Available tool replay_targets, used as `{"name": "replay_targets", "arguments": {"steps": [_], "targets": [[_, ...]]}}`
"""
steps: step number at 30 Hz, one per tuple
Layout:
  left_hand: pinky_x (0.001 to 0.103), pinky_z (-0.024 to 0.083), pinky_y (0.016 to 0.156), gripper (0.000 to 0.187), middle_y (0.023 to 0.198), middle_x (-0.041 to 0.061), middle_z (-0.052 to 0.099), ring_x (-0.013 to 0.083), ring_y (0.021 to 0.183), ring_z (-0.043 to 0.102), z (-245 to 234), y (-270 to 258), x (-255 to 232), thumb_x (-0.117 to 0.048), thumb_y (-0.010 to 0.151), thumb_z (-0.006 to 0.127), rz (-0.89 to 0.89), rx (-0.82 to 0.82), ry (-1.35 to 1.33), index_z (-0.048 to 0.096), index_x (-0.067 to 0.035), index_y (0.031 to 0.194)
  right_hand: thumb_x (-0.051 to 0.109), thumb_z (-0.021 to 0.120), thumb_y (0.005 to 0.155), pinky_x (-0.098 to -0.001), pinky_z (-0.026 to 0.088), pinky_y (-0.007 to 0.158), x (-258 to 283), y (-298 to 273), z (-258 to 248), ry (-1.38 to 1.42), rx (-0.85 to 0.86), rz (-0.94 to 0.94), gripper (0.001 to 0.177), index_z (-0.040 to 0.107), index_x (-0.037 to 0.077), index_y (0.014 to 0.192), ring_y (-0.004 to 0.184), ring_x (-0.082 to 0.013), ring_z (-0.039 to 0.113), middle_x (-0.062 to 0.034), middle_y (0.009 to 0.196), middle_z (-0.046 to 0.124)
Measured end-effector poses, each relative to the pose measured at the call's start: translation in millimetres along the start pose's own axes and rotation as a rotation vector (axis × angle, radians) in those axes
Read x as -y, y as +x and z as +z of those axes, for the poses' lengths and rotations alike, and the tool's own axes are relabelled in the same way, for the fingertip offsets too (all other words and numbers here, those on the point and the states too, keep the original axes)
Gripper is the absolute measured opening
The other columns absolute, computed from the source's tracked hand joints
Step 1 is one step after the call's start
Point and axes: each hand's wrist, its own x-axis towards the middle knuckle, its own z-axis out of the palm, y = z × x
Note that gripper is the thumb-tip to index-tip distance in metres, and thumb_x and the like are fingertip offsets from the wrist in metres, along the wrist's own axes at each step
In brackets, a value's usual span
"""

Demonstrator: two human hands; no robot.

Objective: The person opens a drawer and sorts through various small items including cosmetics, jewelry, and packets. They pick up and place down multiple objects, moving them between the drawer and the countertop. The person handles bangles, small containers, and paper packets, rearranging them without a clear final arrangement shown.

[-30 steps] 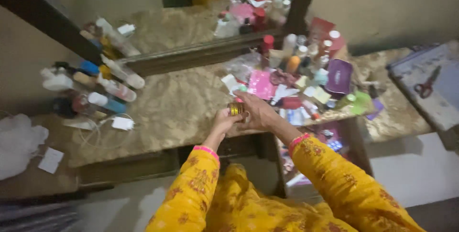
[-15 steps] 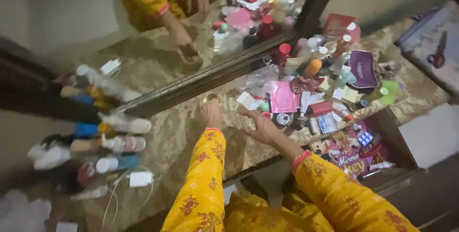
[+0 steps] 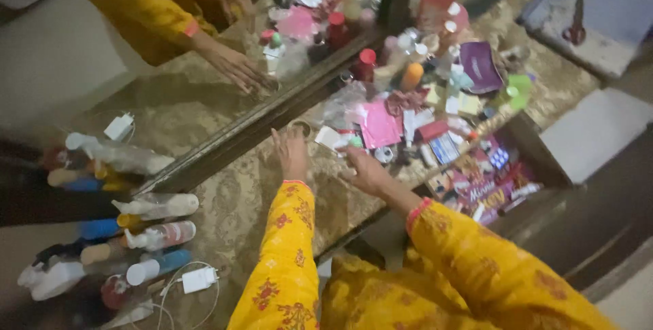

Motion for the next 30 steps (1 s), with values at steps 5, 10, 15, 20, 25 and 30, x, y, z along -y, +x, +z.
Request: {"name": "replay_targets", "arguments": {"steps": [5,10,15,20,25,30], "targets": [[0.055,0.011,0.127,0.06,0.151,0.012,0.05,0.0302,0.15,0.037,-42,-18,-47,-0.029,0.087,0.072,0.13,-0.029,-0.009,0.052,-0.008,0.14,0.014,0.071,0.086,-0.0458,0.044,0.114,-10,-16,-15,-0.178,-0.45,-0.373,0.084,0.03,0.007,0.159,0.14,-0.0398,0.047,-0.0217,0.158,0.04],[0.055,0.009,0.13,0.067,0.163,0.01,0.039,0.0232,0.155,0.027,-52,-42,-137,-0.039,0.092,0.069,0.398,-0.006,-0.134,0.048,-0.012,0.15,0.015,0.072,0.085,-0.0571,0.024,0.122,-43,-56,-47,-0.443,-0.56,-0.275,0.085,0.029,0.008,0.158,0.15,-0.0336,0.036,-0.0157,0.164,0.034],[0.056,0.009,0.126,0.079,0.167,0.005,0.032,0.0207,0.155,0.025,-45,-68,-214,-0.052,0.095,0.059,0.703,-0.063,-0.016,0.038,-0.013,0.16,0.018,0.073,0.083,-0.0579,0.021,0.124,-110,-131,-86,-0.559,-0.542,-0.025,0.086,0.031,0.01,0.158,0.15,-0.031,0.033,-0.012,0.164,0.034],[0.06,0.011,0.124,0.079,0.165,0.008,0.032,0.0249,0.154,0.025,-45,-81,-266,-0.059,0.096,0.054,0.554,-0.004,-0.016,0.04,-0.012,0.157,0.022,0.077,0.075,-0.0612,0.027,0.113,-209,-217,-117,-0.572,-0.599,0.261,0.085,0.037,0.005,0.148,0.141,-0.0349,0.041,-0.0174,0.157,0.037],[0.058,0.012,0.125,0.071,0.165,0.007,0.035,0.0248,0.155,0.025,-42,-95,-283,-0.057,0.099,0.054,0.431,0.05,-0.056,0.047,-0.012,0.153,0.022,0.072,0.085,-0.0478,0.048,0.107,-307,-255,-127,-0.366,-0.428,0.557,0.061,0.05,0.01,0.141,0.128,-0.0359,0.057,-0.0162,0.14,0.056],[0.057,0.011,0.124,0.068,0.163,0.008,0.036,0.0234,0.154,0.024,-32,-115,-331,-0.052,0.095,0.056,0.401,0.141,-0.026,0.049,-0.012,0.15,0.014,0.072,0.075,-0.0492,0.05,0.095,-383,-215,-135,-0.47,-0.337,0.195,0.062,0.053,0.004,0.133,0.117,-0.0409,0.059,-0.0216,0.131,0.058]]}}
